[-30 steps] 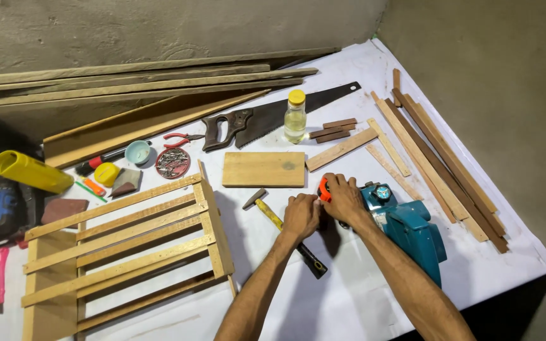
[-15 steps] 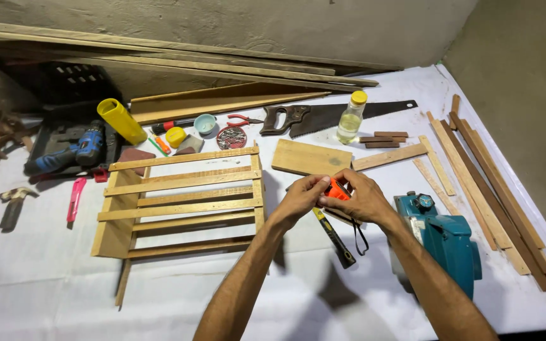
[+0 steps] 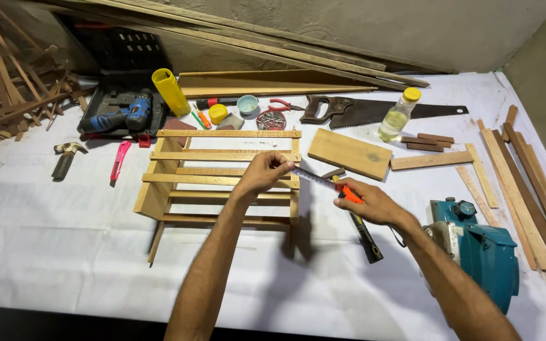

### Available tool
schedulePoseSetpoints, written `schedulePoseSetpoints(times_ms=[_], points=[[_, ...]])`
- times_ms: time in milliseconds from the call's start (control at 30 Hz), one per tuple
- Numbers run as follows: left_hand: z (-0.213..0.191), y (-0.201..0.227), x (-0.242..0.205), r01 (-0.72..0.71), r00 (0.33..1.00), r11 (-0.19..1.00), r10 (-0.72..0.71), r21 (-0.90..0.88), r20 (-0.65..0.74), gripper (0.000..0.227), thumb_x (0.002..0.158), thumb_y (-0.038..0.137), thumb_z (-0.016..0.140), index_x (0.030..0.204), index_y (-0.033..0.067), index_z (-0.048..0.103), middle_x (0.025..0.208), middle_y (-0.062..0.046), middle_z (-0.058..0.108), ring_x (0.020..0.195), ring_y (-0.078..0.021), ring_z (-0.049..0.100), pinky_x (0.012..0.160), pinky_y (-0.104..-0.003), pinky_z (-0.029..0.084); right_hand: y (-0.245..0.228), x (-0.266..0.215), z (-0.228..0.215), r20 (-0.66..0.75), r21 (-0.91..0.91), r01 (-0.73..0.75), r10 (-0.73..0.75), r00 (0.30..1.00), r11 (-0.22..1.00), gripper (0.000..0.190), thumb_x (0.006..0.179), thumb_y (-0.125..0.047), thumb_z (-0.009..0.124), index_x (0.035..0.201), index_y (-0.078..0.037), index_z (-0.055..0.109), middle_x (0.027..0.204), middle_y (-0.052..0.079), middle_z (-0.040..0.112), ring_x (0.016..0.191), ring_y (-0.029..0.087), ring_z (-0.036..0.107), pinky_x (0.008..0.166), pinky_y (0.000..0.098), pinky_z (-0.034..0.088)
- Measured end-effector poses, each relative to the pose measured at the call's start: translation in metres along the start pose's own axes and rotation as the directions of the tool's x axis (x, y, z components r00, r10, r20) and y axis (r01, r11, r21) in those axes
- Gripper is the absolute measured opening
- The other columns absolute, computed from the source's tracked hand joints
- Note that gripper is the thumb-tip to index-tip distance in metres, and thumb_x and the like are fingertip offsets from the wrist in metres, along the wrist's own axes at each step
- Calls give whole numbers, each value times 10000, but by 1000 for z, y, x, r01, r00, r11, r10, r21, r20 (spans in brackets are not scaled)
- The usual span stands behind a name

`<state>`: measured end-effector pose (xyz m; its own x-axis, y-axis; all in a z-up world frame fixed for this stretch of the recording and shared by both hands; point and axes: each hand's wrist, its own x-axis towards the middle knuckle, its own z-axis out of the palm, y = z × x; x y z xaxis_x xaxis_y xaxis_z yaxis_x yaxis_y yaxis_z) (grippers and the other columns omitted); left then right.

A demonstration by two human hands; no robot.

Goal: The person fits wooden slats into a small slatted rack frame, then measures wood strips with a tape measure and marks them with a pencil. They handle and sort several wood strips and boards on the work table while checking lengths against the rack.

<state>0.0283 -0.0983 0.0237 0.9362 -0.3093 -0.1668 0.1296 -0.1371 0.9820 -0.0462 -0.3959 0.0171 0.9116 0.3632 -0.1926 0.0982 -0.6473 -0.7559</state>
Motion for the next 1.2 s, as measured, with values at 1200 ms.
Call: schedulePoseSetpoints(times_ms=[1200], points=[[-4, -34, 15, -271, 954, 805, 296, 527, 38, 213, 840, 243, 799, 752, 57, 742, 731, -42, 558, 754, -197, 537, 685, -380, 467, -38, 191, -46, -190, -470, 315, -443, 876, 825, 795, 559, -230, 956, 1282, -107, 650, 1236, 78, 613, 1148, 295, 555, 1022, 414, 511]])
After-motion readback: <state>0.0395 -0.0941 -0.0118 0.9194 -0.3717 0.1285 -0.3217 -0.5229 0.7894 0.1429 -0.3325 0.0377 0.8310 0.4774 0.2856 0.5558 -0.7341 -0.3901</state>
